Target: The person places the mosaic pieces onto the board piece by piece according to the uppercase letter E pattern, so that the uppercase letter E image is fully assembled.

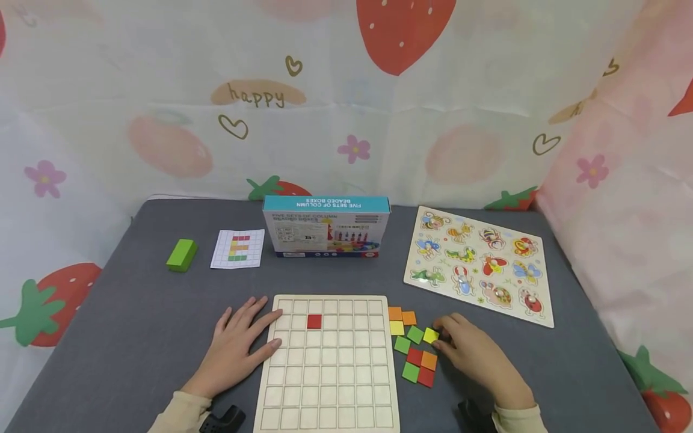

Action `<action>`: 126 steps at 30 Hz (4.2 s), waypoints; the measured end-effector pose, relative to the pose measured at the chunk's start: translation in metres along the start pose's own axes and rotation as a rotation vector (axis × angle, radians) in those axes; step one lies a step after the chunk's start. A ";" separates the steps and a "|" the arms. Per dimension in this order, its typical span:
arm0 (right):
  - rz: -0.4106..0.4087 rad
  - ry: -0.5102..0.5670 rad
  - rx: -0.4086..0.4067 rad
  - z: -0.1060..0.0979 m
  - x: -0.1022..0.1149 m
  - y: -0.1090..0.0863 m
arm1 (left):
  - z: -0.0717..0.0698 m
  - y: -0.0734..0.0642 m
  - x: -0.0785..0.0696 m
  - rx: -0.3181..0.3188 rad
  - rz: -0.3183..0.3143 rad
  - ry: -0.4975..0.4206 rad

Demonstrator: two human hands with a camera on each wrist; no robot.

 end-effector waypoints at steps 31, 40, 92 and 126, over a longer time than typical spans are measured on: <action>-0.060 -0.198 -0.159 0.005 0.004 0.000 | 0.000 0.000 0.002 0.001 -0.001 -0.020; -0.195 -0.192 -0.205 -0.009 0.024 0.015 | 0.000 0.000 0.001 -0.005 0.008 -0.030; -0.532 -0.142 -0.029 0.044 0.129 0.095 | -0.002 0.001 -0.001 0.004 -0.007 -0.017; 0.036 -0.041 0.088 0.011 0.032 -0.008 | -0.001 0.000 0.000 0.003 -0.003 -0.011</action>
Point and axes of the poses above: each hand's wrist, its own y-axis towards the middle knuckle, its own z-axis out of the palm, x = y × z, the point moved 3 cm from there along y, towards the middle knuckle, and after that the axes turned 2 degrees about x, right-handed, at the moved point
